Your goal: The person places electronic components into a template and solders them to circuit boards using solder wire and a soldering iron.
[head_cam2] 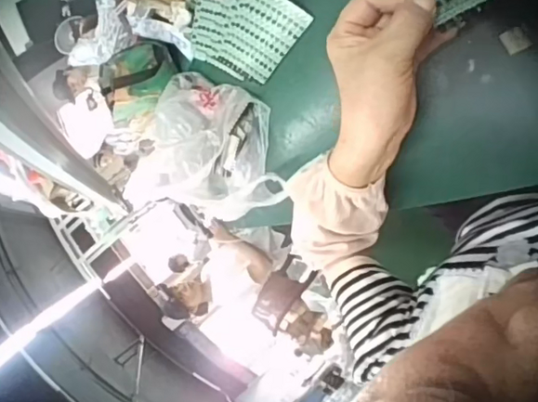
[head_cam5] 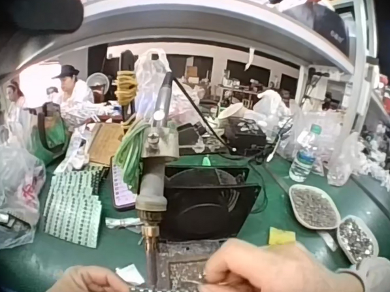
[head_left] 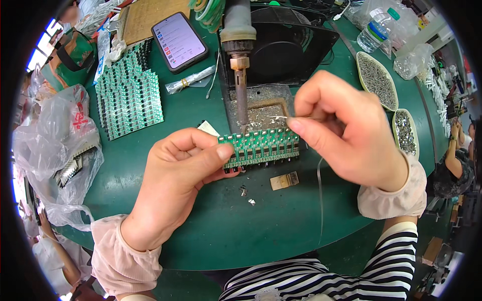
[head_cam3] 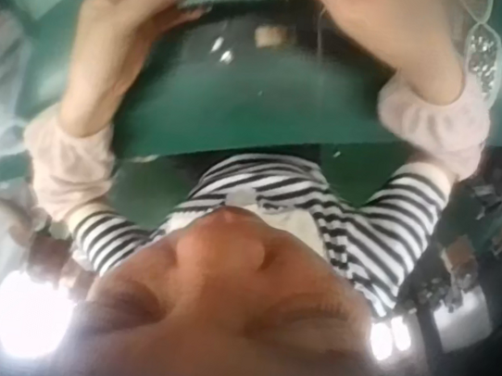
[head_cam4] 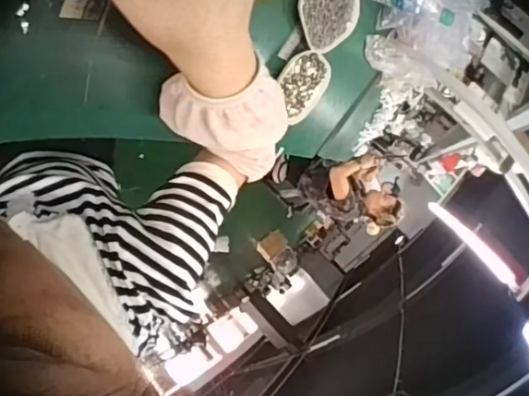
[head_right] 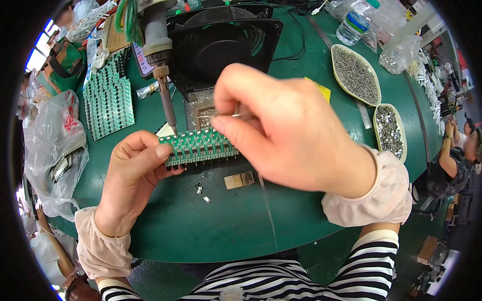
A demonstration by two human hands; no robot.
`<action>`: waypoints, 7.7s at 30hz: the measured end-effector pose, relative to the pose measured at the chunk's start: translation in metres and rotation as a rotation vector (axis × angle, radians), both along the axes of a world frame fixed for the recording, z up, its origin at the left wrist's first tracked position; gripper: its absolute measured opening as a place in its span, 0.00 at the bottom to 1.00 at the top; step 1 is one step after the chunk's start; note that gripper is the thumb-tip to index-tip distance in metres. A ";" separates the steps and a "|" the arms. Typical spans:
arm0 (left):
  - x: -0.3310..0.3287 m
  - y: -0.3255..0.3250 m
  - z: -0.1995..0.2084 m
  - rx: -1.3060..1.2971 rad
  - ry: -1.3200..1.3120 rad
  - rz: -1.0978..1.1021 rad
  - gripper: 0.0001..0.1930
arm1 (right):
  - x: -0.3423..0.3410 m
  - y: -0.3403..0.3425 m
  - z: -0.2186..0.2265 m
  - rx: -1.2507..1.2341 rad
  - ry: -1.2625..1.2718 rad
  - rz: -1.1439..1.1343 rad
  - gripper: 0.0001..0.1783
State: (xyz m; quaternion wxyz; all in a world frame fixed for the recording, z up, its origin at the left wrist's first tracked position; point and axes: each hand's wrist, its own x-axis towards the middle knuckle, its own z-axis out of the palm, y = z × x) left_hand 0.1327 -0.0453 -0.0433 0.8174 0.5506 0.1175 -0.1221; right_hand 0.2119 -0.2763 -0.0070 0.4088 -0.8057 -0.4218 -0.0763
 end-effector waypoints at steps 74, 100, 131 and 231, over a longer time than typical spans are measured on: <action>-0.031 -0.030 0.009 0.973 -1.093 -0.303 0.11 | 0.020 -0.025 -0.028 -0.612 -0.371 -0.114 0.06; -0.014 -0.020 -0.005 1.244 -1.637 -0.020 0.08 | 0.001 -0.004 -0.002 -0.083 0.829 0.428 0.06; -0.010 -0.015 0.003 0.654 -0.568 -0.088 0.04 | -0.002 -0.003 -0.001 -0.036 0.264 0.201 0.04; -0.071 -0.009 0.022 1.368 -1.492 0.036 0.10 | -0.018 0.003 -0.004 -0.063 0.586 0.321 0.06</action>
